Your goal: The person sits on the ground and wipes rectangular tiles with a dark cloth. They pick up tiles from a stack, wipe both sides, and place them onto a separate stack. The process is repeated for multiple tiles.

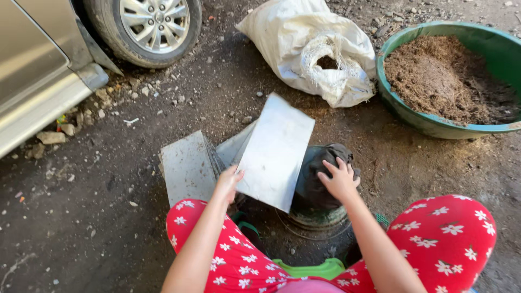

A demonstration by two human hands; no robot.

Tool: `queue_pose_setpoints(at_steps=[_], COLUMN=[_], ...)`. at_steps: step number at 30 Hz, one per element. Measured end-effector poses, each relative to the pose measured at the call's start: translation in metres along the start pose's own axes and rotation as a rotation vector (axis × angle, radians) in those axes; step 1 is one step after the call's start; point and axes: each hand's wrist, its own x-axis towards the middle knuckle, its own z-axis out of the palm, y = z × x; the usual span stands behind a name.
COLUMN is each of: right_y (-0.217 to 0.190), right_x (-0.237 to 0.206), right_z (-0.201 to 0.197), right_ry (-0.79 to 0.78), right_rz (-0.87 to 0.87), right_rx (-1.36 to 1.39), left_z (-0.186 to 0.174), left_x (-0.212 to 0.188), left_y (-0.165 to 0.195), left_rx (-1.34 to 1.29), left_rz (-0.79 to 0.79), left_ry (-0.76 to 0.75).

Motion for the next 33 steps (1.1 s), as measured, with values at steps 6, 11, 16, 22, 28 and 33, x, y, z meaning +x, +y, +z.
queue_pose_setpoints(at_steps=[6, 11, 16, 22, 28, 33], right_y=[-0.037, -0.059, -0.040, 0.079, 0.204, 0.270], right_x=[-0.020, -0.010, -0.012, -0.054, -0.237, -0.384], right_z=[-0.021, -0.042, -0.082, -0.218, -0.328, -0.291], right_ry=[-0.186, -0.515, -0.353, 0.179, 0.650, 0.870], right_rz=[0.154, 0.418, 0.385, 0.232, 0.299, 0.672], right_rx=[0.851, 1.417, 1.477, 1.532, 1.326, 1.255], left_z=[-0.015, 0.015, 0.042, 0.037, 0.017, 0.013], left_x=[-0.029, -0.054, -0.063, 0.004, 0.040, 0.029], left_y=[-0.006, 0.017, 0.040, 0.017, -0.018, -0.019], left_rx=[-0.366, -0.339, -0.332, -0.474, -0.627, -0.463], left_rz=[-0.019, -0.022, -0.030, -0.021, -0.142, -0.193], left_ry=[-0.070, -0.160, -0.306, -0.121, -0.174, -0.190])
